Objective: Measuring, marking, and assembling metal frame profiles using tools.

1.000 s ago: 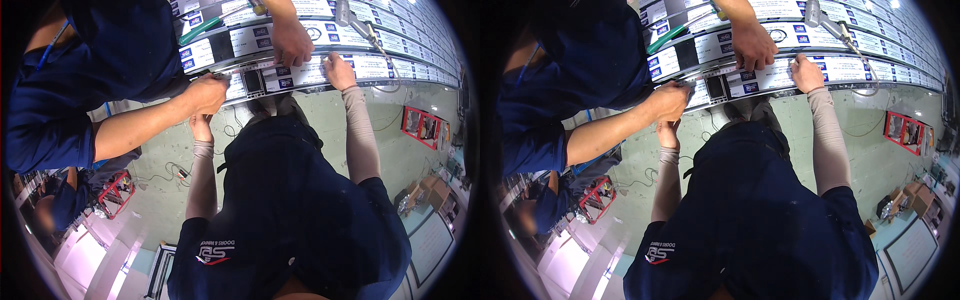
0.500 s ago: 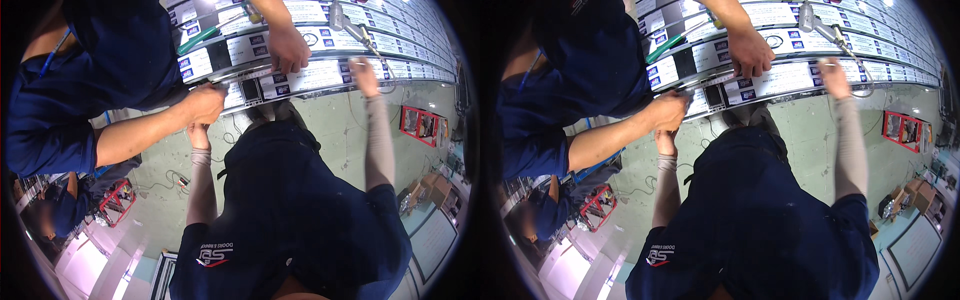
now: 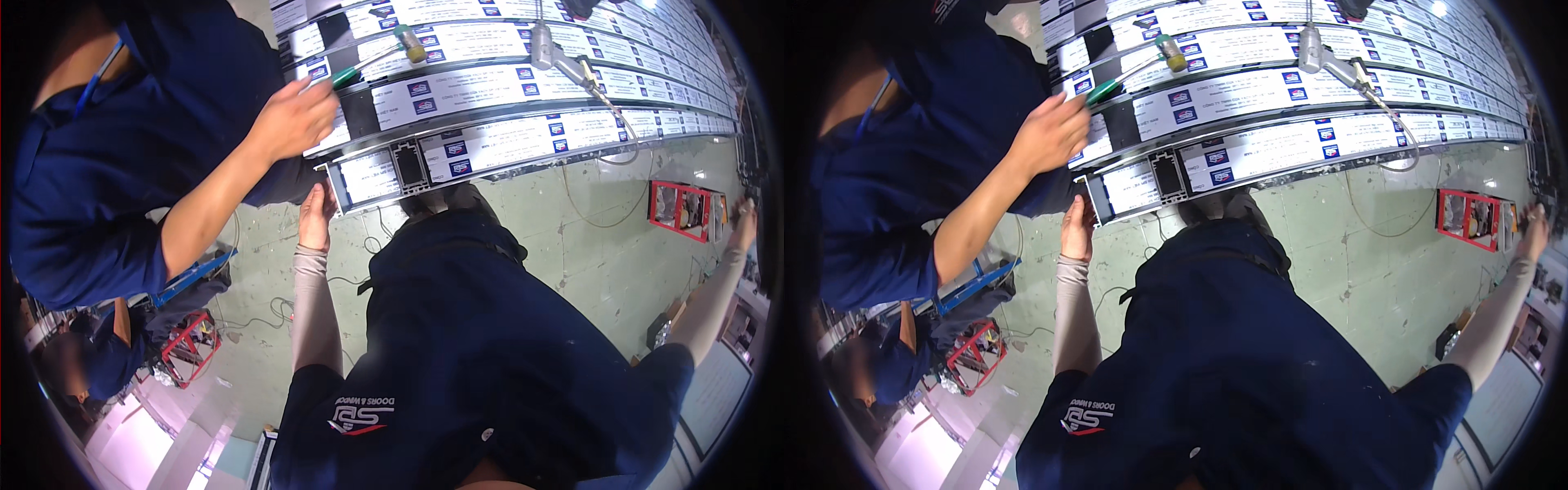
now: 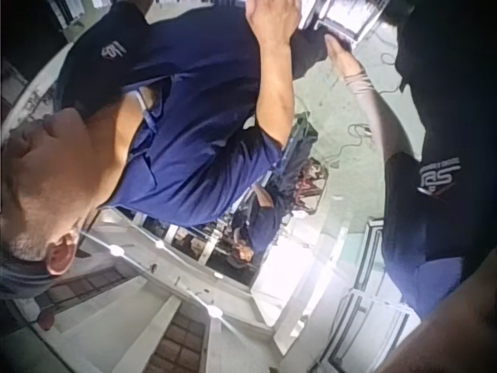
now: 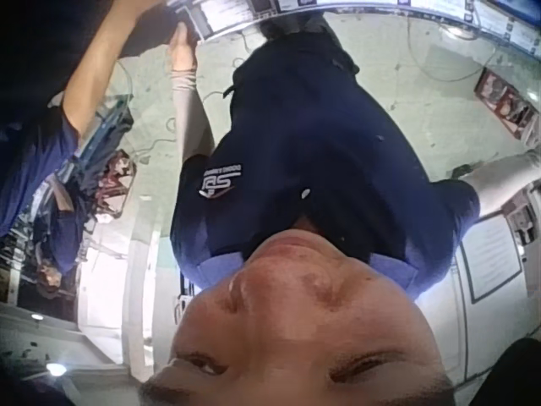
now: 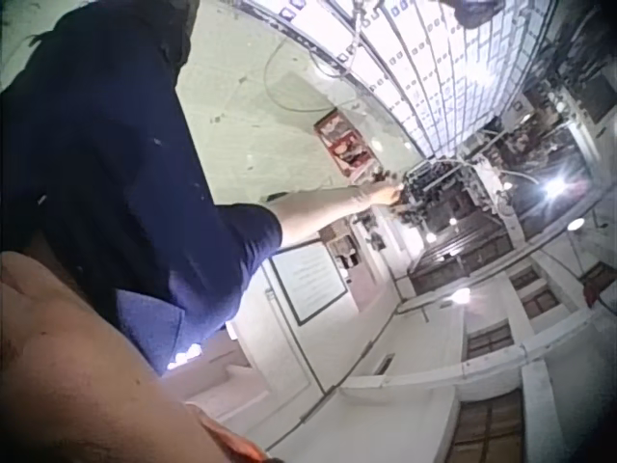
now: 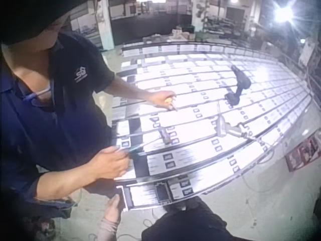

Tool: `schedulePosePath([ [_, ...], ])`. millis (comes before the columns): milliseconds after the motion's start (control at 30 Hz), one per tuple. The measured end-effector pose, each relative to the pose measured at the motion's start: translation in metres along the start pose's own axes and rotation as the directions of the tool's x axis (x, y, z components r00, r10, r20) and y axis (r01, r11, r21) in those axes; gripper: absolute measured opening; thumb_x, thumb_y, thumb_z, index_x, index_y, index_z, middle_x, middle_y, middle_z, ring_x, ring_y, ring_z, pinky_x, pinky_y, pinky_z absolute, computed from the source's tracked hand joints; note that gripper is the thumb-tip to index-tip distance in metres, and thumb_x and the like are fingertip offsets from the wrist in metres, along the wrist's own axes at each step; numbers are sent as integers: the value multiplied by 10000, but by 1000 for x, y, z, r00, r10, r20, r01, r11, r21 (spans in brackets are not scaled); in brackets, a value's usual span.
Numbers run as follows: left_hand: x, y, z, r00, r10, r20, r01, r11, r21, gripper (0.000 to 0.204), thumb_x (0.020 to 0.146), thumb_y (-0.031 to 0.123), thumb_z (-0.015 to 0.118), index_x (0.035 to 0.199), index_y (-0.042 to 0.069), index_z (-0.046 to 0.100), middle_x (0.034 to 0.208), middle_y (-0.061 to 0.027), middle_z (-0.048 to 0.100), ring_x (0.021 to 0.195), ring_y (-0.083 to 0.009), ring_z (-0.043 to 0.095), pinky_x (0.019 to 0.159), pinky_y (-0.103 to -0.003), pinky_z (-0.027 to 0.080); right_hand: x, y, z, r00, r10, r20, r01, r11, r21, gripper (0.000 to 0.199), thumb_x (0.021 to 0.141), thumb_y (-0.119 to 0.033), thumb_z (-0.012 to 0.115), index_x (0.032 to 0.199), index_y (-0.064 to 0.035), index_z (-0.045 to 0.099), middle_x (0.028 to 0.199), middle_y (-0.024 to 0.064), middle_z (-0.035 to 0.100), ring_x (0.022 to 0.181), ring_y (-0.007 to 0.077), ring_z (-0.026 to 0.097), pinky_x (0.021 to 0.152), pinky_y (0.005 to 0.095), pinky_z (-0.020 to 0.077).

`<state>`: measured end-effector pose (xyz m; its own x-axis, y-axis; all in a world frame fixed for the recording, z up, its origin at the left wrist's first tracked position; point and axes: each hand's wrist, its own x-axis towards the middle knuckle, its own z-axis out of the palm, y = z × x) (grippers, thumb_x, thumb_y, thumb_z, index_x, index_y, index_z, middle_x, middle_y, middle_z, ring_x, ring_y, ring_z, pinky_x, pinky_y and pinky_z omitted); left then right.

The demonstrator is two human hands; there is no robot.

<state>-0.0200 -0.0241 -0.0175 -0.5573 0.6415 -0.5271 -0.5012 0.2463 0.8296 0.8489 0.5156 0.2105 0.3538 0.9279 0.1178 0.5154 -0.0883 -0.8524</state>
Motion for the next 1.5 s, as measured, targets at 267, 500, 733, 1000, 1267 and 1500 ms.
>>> schedulePosePath([
  [267,18,-9,11,1000,19,21,-18,999,-39,420,1003,413,490,1115,36,639,966,8,643,830,-65,552,711,-217,407,-335,-66,332,811,-102,576,184,979,-86,258,964,-288,600,1087,-61,607,937,19,651,816,82,572,682,246,468],
  [500,15,-21,7,994,91,-54,-83,989,125,352,977,390,567,1002,51,659,740,99,490,641,-13,336,573,-208,261,-486,-124,447,510,-256,821,103,966,238,229,942,-70,607,1160,-13,565,877,18,647,792,64,580,711,206,466],
  [733,18,-21,6,996,74,-42,-73,997,15,407,1002,389,523,1048,11,665,1005,-13,654,918,-77,536,850,-228,407,-488,-113,487,625,-155,765,-266,879,396,192,953,-61,579,1139,-17,562,890,11,661,744,45,547,653,192,426],
  [1000,14,-3,19,994,80,-78,-69,988,138,463,980,423,555,1156,-4,590,906,26,561,811,-58,448,745,-204,376,-441,-75,487,448,272,852,-530,848,8,110,959,-167,538,973,-63,571,919,26,669,809,85,597,688,230,460],
  [1267,17,-7,13,993,94,-66,-75,965,250,466,957,345,615,1200,-44,535,969,-9,610,836,-68,510,754,-185,394,-424,-87,493,264,316,911,-430,884,-181,192,847,-142,572,1000,-28,596,993,77,655,909,145,608,811,282,489],
  [1500,16,-5,9,995,94,40,-101,970,219,294,891,112,683,1094,-8,506,1015,-71,639,922,-94,567,837,-258,452,-426,-79,489,156,216,964,-382,913,-143,311,890,-195,640,1109,23,601,1107,83,634,1040,129,579,925,245,441],
])
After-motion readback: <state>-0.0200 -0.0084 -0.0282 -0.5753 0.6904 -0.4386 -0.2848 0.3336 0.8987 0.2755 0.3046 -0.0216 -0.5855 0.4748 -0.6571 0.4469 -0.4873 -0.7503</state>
